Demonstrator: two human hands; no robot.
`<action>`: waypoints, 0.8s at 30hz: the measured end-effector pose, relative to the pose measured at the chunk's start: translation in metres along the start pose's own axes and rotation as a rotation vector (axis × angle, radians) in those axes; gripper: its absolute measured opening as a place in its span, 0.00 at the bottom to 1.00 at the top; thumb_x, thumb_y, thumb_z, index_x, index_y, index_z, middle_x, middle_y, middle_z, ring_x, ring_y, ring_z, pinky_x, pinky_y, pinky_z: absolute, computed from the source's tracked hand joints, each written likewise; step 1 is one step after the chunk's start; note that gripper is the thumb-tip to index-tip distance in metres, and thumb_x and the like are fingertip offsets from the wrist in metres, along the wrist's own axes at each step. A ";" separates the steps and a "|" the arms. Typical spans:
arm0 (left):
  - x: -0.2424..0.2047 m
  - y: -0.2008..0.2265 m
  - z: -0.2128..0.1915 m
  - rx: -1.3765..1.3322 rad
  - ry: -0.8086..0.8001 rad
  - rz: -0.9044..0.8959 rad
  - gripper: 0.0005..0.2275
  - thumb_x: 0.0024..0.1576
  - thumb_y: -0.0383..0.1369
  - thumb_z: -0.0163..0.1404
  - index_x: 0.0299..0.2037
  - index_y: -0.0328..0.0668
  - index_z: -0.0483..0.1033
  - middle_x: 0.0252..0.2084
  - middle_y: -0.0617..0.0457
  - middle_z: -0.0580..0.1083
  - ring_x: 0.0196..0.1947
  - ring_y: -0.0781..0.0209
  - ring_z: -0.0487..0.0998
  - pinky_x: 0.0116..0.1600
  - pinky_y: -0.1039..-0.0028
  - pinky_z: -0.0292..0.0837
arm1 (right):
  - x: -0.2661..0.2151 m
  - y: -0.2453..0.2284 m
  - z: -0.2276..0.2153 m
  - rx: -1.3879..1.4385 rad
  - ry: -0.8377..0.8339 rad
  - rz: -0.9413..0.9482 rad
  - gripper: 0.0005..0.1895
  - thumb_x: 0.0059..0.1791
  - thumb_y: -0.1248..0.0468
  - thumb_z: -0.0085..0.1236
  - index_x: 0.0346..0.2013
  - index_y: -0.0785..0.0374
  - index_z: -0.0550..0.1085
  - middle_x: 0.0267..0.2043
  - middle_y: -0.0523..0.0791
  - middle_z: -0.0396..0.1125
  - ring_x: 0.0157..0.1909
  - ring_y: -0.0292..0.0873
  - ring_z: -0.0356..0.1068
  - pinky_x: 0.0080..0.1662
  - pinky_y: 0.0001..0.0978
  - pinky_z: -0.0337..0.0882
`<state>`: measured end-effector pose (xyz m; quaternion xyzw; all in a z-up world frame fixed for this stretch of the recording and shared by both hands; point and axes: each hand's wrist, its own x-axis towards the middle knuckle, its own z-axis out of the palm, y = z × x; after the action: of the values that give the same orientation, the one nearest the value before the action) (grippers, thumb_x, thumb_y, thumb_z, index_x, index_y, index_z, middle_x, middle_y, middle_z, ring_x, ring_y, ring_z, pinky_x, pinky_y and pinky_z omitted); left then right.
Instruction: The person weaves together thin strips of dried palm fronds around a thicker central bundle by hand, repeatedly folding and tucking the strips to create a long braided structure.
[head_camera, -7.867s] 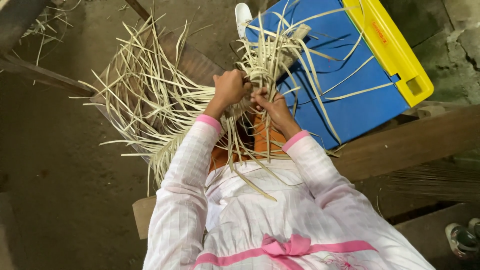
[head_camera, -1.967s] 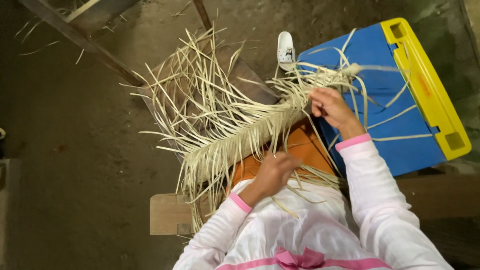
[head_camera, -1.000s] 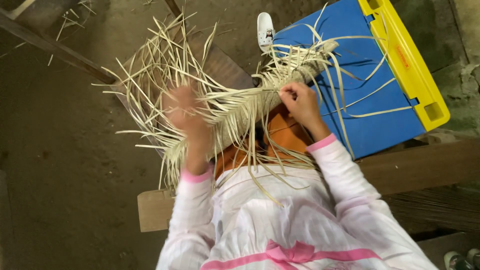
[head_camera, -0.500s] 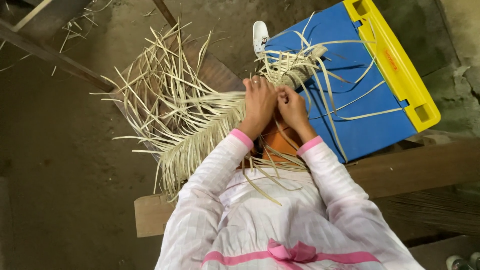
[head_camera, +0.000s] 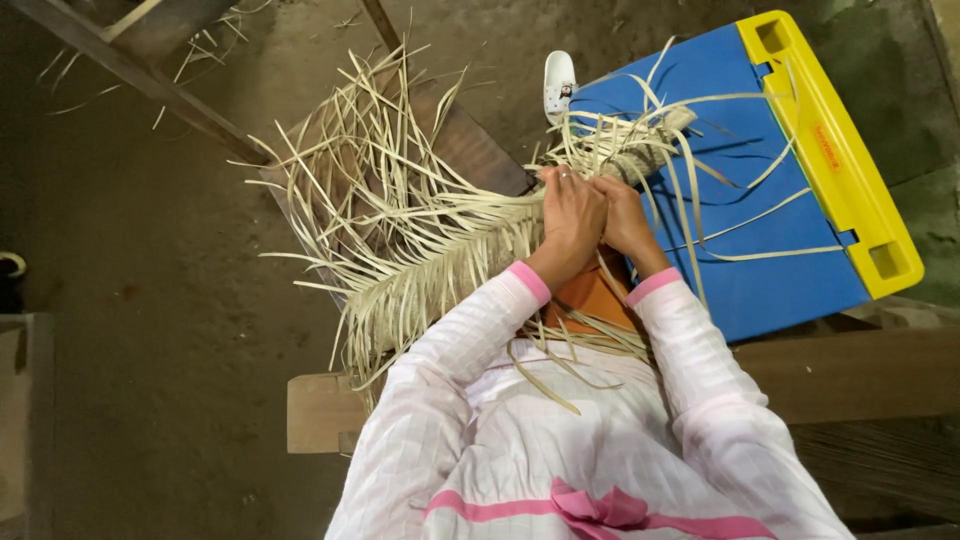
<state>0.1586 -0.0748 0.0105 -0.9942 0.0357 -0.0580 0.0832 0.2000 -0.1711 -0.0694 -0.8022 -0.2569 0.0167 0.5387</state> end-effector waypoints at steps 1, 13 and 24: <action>0.003 0.001 0.006 -0.001 -0.002 -0.002 0.08 0.49 0.28 0.38 0.28 0.35 0.72 0.28 0.44 0.68 0.35 0.45 0.63 0.47 0.48 0.43 | 0.001 0.002 0.000 0.001 -0.003 0.000 0.10 0.42 0.62 0.56 0.38 0.57 0.72 0.34 0.44 0.64 0.41 0.43 0.64 0.48 0.34 0.62; 0.000 -0.004 0.012 -0.090 0.177 -0.016 0.06 0.45 0.25 0.40 0.21 0.36 0.71 0.22 0.43 0.66 0.30 0.45 0.64 0.42 0.48 0.46 | -0.003 -0.029 -0.004 -0.096 0.066 -0.076 0.06 0.43 0.66 0.53 0.34 0.58 0.72 0.30 0.47 0.63 0.37 0.51 0.65 0.41 0.41 0.65; -0.042 -0.084 -0.046 -0.157 0.252 -0.011 0.03 0.42 0.33 0.49 0.24 0.50 0.76 0.22 0.52 0.71 0.32 0.50 0.70 0.40 0.52 0.56 | 0.000 -0.067 -0.008 -0.191 0.120 -0.166 0.04 0.38 0.69 0.56 0.26 0.58 0.74 0.23 0.45 0.63 0.28 0.47 0.66 0.32 0.32 0.66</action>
<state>0.1168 0.0036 0.0651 -0.9827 0.0448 -0.1797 -0.0004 0.1763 -0.1591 -0.0074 -0.8254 -0.2902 -0.1003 0.4738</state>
